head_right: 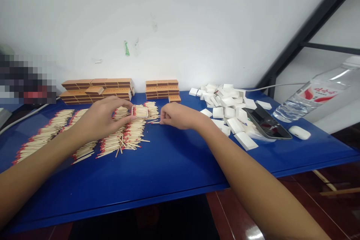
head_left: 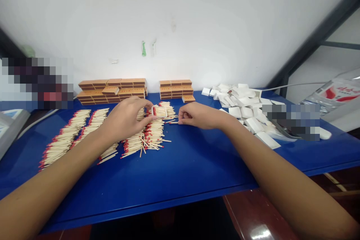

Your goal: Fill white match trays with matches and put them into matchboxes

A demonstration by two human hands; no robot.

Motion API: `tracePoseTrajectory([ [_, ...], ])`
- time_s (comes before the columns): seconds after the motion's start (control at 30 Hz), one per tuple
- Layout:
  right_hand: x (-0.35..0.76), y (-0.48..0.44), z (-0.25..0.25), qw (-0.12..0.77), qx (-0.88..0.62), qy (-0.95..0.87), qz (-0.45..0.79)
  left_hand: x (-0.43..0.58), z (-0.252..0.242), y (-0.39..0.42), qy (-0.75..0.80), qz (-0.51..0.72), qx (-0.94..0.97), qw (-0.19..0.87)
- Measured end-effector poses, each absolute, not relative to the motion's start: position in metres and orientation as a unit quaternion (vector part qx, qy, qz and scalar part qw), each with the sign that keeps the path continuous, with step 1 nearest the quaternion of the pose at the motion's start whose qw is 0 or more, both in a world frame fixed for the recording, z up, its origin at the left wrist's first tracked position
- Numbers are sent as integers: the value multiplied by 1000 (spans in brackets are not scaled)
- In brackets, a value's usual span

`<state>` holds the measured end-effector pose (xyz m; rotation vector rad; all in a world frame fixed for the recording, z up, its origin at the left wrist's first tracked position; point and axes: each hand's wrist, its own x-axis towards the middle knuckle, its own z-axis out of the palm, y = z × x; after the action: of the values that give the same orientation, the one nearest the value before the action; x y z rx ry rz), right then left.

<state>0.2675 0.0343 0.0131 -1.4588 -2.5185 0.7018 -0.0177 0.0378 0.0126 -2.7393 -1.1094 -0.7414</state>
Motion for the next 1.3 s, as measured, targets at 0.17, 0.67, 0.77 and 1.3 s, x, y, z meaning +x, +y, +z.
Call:
tracePoseTrajectory([
  [0.17,267,32,18,146,-465,-851,198,-17,12,37,-358,-247,-899,48],
  [0.67,262,30,20,253,-418,-846,212,-16,10,37,-366,-248,-896,39],
  [0.77,257,30,14,289,-408,-837,221,-14,8,35,-361,-261,-895,25],
  [1.3,247,29,8,288,-388,-851,205,-9,14,28,-369,-274,-888,-22],
])
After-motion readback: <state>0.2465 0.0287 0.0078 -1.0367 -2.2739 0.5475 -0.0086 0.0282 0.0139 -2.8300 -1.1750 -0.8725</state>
